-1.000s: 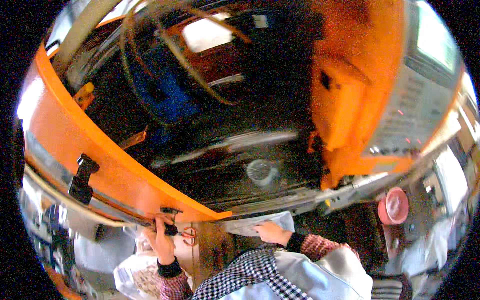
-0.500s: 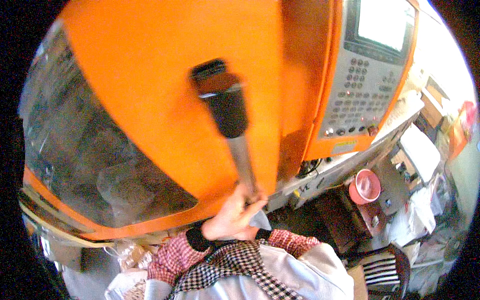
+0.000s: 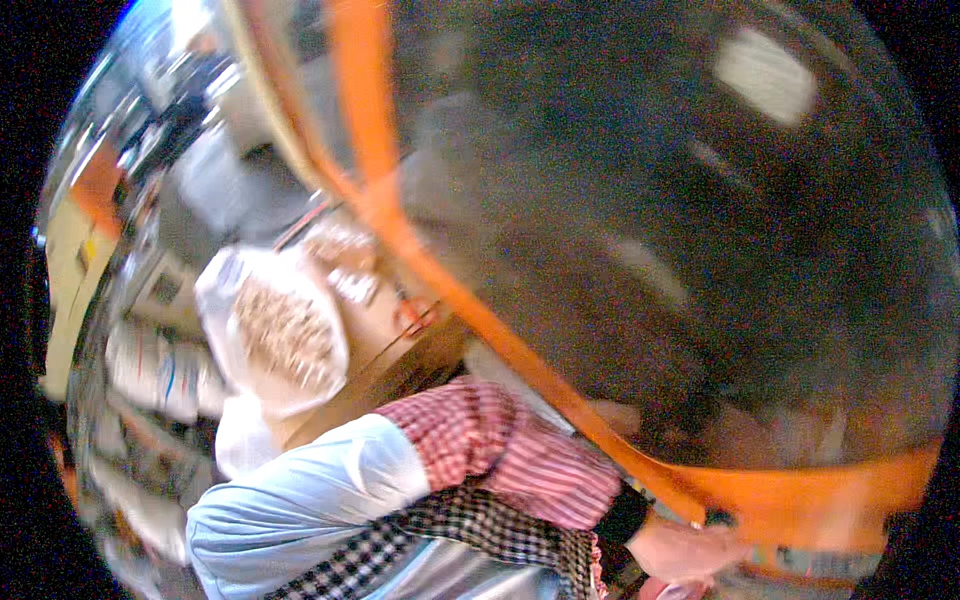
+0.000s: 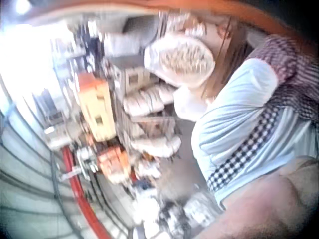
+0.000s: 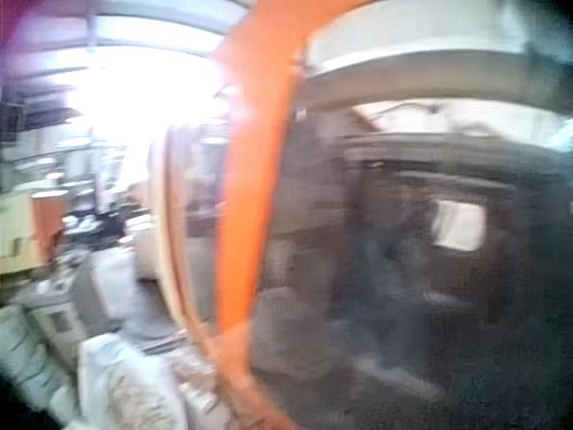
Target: The person assembles small white plastic components by hand, inserting pieces into a larger ring-like part. They repeatedly place the assembled units into a hopper on an orange industrial machine, then return to the table to continue assembling more parts from a bag.
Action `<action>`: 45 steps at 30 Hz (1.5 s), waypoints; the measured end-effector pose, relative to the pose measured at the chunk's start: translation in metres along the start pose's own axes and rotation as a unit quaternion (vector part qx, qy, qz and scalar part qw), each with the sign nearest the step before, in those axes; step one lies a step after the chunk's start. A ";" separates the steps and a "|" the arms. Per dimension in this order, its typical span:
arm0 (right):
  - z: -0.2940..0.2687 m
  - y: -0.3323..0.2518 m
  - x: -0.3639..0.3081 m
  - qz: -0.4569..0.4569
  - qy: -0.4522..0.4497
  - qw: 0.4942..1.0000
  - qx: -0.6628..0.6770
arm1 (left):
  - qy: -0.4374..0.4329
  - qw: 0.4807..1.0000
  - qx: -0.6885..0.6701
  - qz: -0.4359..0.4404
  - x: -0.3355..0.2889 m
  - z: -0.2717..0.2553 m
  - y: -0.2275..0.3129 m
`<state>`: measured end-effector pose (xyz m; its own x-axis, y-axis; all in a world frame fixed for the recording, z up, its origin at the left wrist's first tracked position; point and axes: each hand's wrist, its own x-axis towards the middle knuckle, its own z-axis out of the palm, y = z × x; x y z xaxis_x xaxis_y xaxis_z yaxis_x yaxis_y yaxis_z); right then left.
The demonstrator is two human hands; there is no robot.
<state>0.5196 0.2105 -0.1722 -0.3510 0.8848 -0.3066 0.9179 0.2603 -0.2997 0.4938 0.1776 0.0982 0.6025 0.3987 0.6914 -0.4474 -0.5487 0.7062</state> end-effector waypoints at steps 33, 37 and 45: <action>0.057 -0.496 0.120 -0.408 -0.070 0.856 0.311 | 0.770 0.437 0.242 -0.398 -0.457 -0.072 0.251; 0.043 -0.491 0.116 -0.380 -0.117 0.831 0.390 | 0.750 0.470 0.262 -0.384 -0.449 -0.096 0.248; -0.033 -0.491 0.051 -0.568 0.096 0.764 0.292 | 0.761 0.473 0.308 -0.320 -0.414 -0.147 0.253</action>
<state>0.0572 0.1404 -0.0109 -0.7741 0.2718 0.5717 -0.2164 0.7350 -0.6426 0.0342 -0.0177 0.0130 -0.8991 0.4378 0.0053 0.0641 0.1195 0.9908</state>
